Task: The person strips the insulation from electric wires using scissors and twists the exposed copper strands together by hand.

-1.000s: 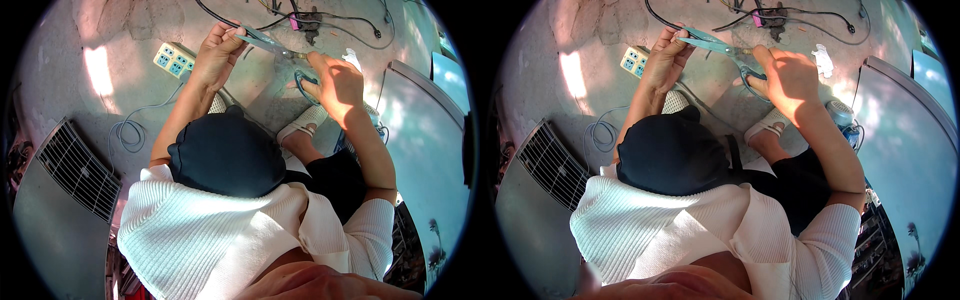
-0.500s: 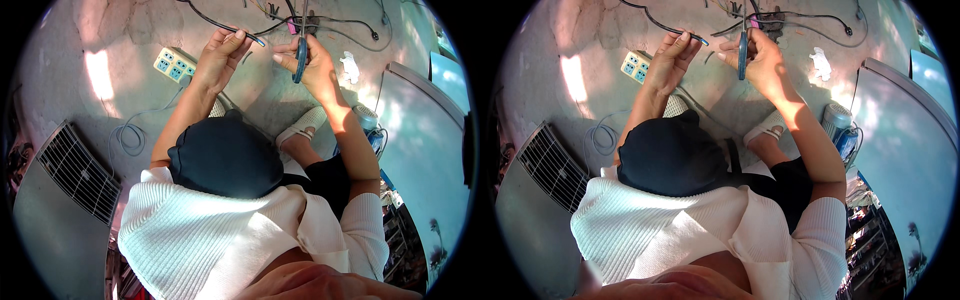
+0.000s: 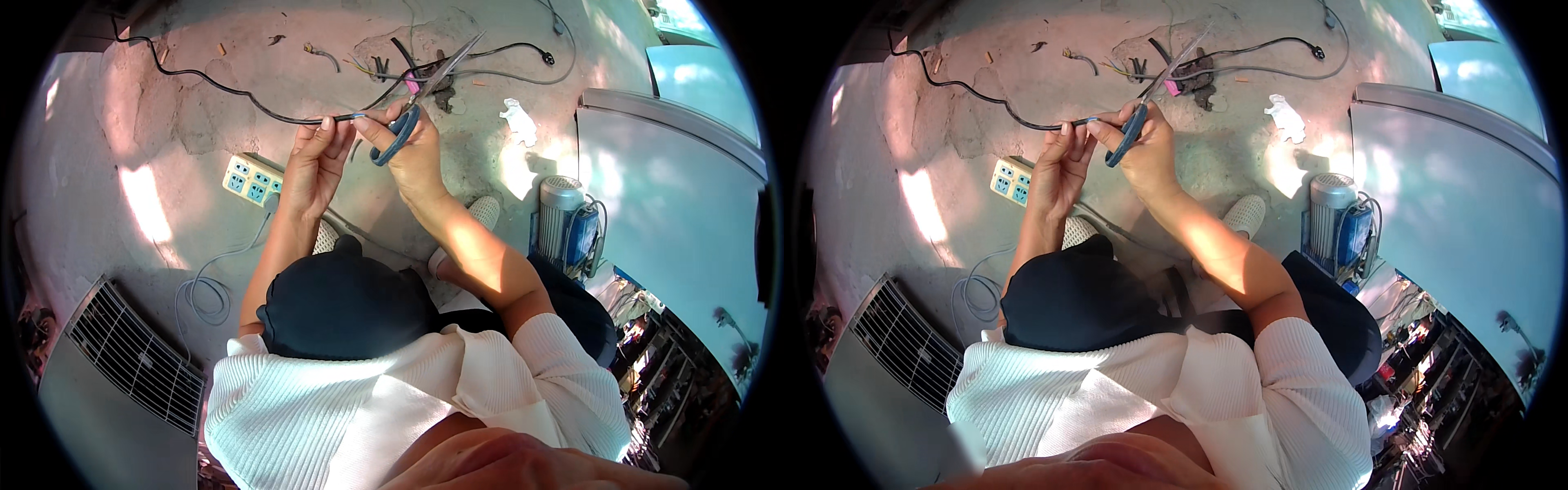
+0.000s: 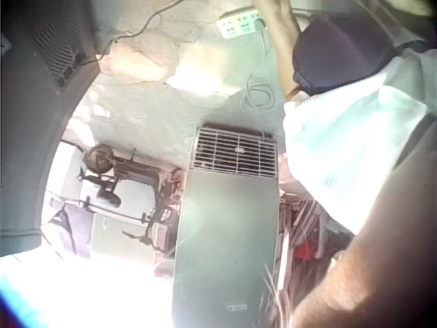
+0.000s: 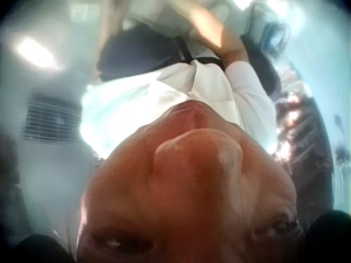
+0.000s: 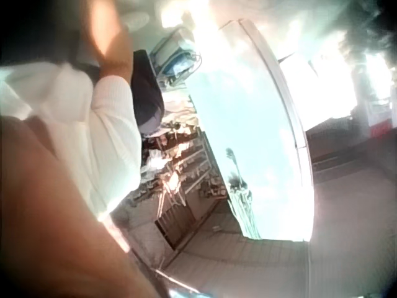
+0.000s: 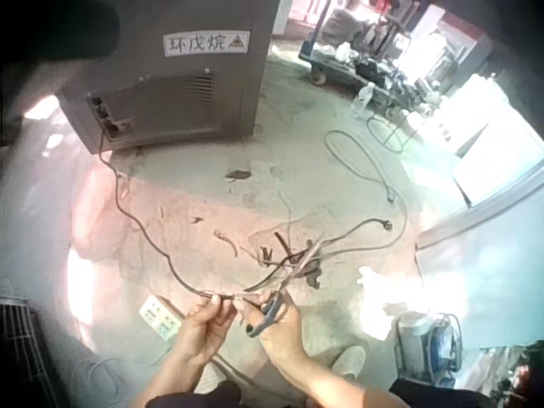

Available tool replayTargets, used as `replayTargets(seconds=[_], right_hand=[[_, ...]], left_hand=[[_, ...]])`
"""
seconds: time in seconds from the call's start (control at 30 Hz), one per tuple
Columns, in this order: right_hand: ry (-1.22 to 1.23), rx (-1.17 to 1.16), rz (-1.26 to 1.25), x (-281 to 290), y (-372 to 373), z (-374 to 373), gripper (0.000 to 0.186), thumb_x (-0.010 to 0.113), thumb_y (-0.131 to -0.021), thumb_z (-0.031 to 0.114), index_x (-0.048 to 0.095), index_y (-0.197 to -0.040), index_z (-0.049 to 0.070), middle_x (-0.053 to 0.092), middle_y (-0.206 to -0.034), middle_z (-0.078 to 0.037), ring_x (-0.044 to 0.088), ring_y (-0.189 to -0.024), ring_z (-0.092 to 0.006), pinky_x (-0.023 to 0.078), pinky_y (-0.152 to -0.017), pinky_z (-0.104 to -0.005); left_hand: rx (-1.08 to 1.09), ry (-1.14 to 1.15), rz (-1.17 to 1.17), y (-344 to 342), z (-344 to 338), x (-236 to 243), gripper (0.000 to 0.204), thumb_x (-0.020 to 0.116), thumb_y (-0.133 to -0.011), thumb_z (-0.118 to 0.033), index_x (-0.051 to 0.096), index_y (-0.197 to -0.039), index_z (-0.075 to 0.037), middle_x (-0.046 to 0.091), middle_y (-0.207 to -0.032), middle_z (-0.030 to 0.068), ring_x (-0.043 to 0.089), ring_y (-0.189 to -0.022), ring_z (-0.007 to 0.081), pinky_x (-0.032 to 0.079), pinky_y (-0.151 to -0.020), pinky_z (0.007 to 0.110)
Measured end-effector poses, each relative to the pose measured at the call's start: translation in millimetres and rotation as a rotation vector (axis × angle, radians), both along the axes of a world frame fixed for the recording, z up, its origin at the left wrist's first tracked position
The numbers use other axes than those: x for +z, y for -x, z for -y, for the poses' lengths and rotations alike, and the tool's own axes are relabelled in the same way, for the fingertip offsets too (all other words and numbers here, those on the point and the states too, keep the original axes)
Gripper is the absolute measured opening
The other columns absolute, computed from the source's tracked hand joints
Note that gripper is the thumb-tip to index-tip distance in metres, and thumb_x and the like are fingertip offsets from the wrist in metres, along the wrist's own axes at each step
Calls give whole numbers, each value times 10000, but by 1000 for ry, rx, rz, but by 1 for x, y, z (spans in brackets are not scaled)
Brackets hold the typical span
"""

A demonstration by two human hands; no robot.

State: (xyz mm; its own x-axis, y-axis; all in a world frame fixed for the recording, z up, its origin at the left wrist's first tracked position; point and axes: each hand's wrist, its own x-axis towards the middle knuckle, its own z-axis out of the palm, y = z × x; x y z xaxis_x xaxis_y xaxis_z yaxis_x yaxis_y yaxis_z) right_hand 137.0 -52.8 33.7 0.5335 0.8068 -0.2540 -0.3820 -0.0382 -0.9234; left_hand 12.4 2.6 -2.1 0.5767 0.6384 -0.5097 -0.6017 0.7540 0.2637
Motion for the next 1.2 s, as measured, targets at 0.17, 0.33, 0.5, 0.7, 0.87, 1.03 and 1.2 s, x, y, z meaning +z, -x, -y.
replayTargets(seconds=[0.17,0.33,0.5,0.7,0.87,1.03,1.2], right_hand=[[-127,-13,9,4,9,-4,314,714,-810,-33,435,-902,78,699,-892,-134,623,-750,-94,470,-614,-210],[-112,95,333,1,16,-2,302,696,-813,-48,428,-896,63,702,-908,-178,636,-697,-109,497,-563,-221],[-111,131,386,-18,19,-6,335,784,-758,45,468,-870,59,704,-886,-103,617,-674,-82,513,-575,-242],[-99,129,-69,-4,14,-14,288,698,-810,-65,453,-890,66,700,-875,-157,653,-684,-136,528,-544,-238],[5,205,-217,3,10,-17,270,708,-817,-21,464,-875,80,702,-890,-156,668,-685,-153,532,-561,-242],[148,192,-239,6,-1,-18,264,726,-778,38,487,-884,77,691,-847,-128,666,-709,-159,517,-646,-251],[266,80,-127,-5,-8,-15,286,722,-714,48,495,-888,58,663,-803,-93,656,-763,-158,472,-678,-240]], left_hand=[[-49,139,163,4,-3,-6,89,586,-945,-163,593,-989,-86,689,-930,18,656,-960,122,432,-1031,402],[-167,114,158,8,-3,3,159,549,-966,-251,609,-990,-106,669,-1003,59,625,-991,174,432,-978,407],[-99,220,353,21,-4,-12,508,533,-963,-285,438,-1245,127,485,-1338,227,480,-1242,346,338,-1096,507],[-160,265,443,19,-1,-18,453,542,-960,-317,501,-1252,26,641,-997,74,585,-1003,213,360,-1011,428],[-173,261,466,22,-1,-19,277,567,-949,-318,603,-1073,-73,622,-872,-7,585,-870,132,395,-964,422],[-108,248,203,17,-3,-10,154,632,-922,-279,605,-950,-130,623,-836,-33,561,-768,85,444,-832,315],[138,-363,-635,11,10,-10,172,726,-852,-178,585,-908,-98,631,-884,5,539,-770,132,454,-745,260]])
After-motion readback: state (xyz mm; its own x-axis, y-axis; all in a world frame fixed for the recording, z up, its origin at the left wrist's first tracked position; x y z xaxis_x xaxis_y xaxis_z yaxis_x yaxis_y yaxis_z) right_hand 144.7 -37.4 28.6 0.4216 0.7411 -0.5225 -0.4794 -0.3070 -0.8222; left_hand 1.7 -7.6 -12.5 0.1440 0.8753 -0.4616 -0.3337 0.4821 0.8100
